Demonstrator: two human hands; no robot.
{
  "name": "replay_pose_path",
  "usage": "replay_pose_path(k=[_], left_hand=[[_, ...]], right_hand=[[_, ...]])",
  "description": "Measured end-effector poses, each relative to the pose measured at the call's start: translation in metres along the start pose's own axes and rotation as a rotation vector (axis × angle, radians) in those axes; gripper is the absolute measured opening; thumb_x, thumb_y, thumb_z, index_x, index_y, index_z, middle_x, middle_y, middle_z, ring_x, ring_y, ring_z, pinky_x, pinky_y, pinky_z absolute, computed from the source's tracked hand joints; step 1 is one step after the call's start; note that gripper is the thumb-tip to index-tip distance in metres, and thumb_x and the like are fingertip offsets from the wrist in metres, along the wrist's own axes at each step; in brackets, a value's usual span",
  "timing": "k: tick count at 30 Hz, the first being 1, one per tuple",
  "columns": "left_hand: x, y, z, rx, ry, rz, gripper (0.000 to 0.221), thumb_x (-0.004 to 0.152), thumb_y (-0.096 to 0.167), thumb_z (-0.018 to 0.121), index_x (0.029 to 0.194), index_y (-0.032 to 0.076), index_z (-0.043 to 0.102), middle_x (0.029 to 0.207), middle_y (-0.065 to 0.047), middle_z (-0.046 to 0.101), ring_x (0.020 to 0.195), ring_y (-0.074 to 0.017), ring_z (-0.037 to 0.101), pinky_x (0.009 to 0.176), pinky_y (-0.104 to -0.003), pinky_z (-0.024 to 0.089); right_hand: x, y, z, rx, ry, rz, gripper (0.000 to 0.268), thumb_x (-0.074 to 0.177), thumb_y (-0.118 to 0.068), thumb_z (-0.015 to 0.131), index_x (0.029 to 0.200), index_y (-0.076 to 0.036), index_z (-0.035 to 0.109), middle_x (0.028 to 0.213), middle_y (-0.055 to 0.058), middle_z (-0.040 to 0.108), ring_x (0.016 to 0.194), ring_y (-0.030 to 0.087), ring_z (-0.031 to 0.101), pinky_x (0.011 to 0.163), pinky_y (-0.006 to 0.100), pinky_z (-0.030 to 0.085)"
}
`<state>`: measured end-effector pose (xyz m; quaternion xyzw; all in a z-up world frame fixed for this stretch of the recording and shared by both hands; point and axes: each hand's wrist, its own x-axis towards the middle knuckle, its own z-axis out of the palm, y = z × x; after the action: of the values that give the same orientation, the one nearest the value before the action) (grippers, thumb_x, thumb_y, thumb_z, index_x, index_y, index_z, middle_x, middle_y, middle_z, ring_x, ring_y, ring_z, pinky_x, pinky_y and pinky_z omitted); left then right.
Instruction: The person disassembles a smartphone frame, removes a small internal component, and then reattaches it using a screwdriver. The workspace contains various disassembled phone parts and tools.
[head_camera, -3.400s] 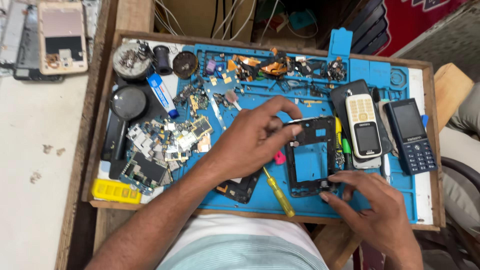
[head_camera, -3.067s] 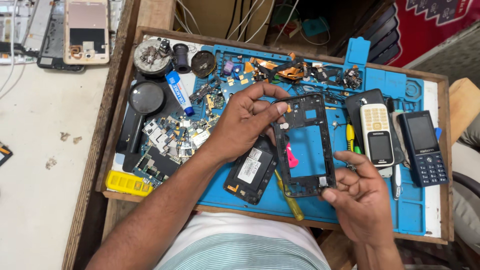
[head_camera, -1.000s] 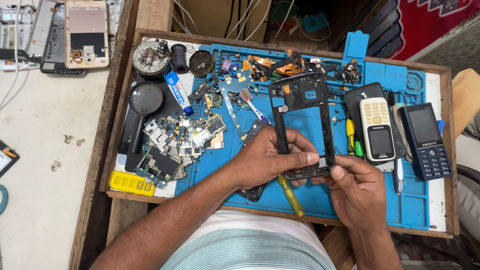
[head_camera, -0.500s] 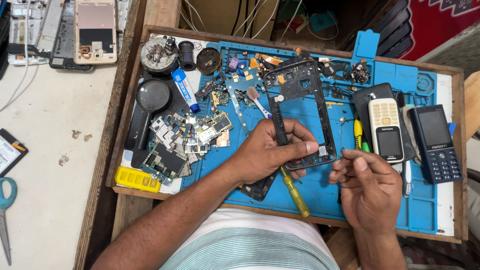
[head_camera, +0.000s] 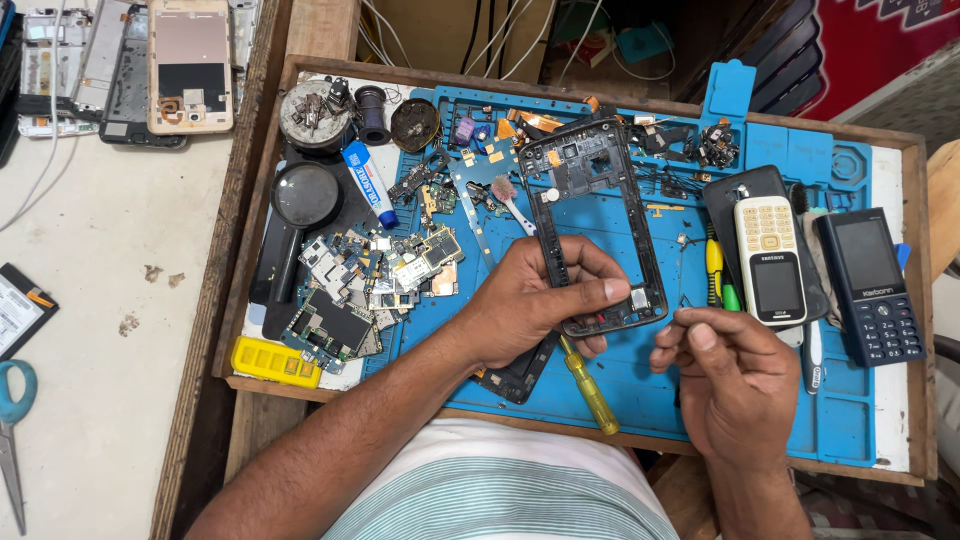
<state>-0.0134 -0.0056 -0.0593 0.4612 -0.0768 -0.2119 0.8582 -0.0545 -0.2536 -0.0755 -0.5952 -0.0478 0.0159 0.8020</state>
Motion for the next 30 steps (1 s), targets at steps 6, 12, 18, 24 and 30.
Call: replay_pose_path(k=[6, 12, 18, 24, 30], left_hand=[[-0.001, -0.002, 0.004, 0.071, -0.02, 0.017, 0.025, 0.099, 0.017, 0.073, 0.112, -0.003, 0.071, 0.088, -0.008, 0.074, 0.072, -0.0114, 0.072, 0.064, -0.029, 0.064], [-0.002, -0.002, 0.004, 0.101, -0.06, 0.01, 0.026, 0.098, 0.017, 0.073, 0.113, -0.004, 0.072, 0.091, -0.009, 0.076, 0.074, -0.0127, 0.072, 0.066, -0.028, 0.063], [-0.002, -0.001, 0.002, 0.153, -0.097, 0.005, 0.028, 0.102, 0.021, 0.069, 0.114, -0.004, 0.072, 0.088, -0.009, 0.075, 0.075, -0.0125, 0.073, 0.066, -0.028, 0.064], [-0.001, -0.001, 0.003, 0.178, -0.083, 0.001, 0.03, 0.103, 0.024, 0.066, 0.114, -0.003, 0.073, 0.085, -0.008, 0.075, 0.07, -0.0138, 0.073, 0.063, -0.027, 0.062], [-0.007, 0.027, -0.007, 0.158, 0.226, 0.209, 0.029, 0.102, 0.023, 0.067, 0.116, -0.001, 0.071, 0.091, -0.004, 0.071, 0.075, -0.0114, 0.072, 0.063, -0.028, 0.065]], right_hand=[[-0.001, 0.002, 0.001, -0.052, -0.024, -0.055, 0.023, 0.102, -0.001, 0.066, 0.122, 0.011, 0.066, 0.106, 0.022, 0.073, 0.092, 0.025, 0.074, 0.085, 0.036, 0.063], [-0.003, 0.003, 0.002, -0.084, -0.034, -0.086, 0.025, 0.1, 0.004, 0.069, 0.124, 0.011, 0.065, 0.097, 0.021, 0.074, 0.091, 0.024, 0.076, 0.085, 0.033, 0.063], [-0.002, 0.0, 0.006, -0.13, -0.037, -0.088, 0.026, 0.096, 0.006, 0.069, 0.122, 0.01, 0.064, 0.103, 0.021, 0.074, 0.089, 0.023, 0.076, 0.08, 0.033, 0.065], [-0.002, -0.001, 0.008, -0.125, -0.029, -0.092, 0.025, 0.097, 0.007, 0.068, 0.122, 0.01, 0.064, 0.104, 0.022, 0.074, 0.089, 0.024, 0.076, 0.079, 0.033, 0.064], [-0.003, -0.009, 0.006, 0.033, 0.123, -0.146, 0.012, 0.112, 0.003, 0.06, 0.121, 0.009, 0.066, 0.097, 0.022, 0.072, 0.077, 0.022, 0.071, 0.074, 0.031, 0.061]])
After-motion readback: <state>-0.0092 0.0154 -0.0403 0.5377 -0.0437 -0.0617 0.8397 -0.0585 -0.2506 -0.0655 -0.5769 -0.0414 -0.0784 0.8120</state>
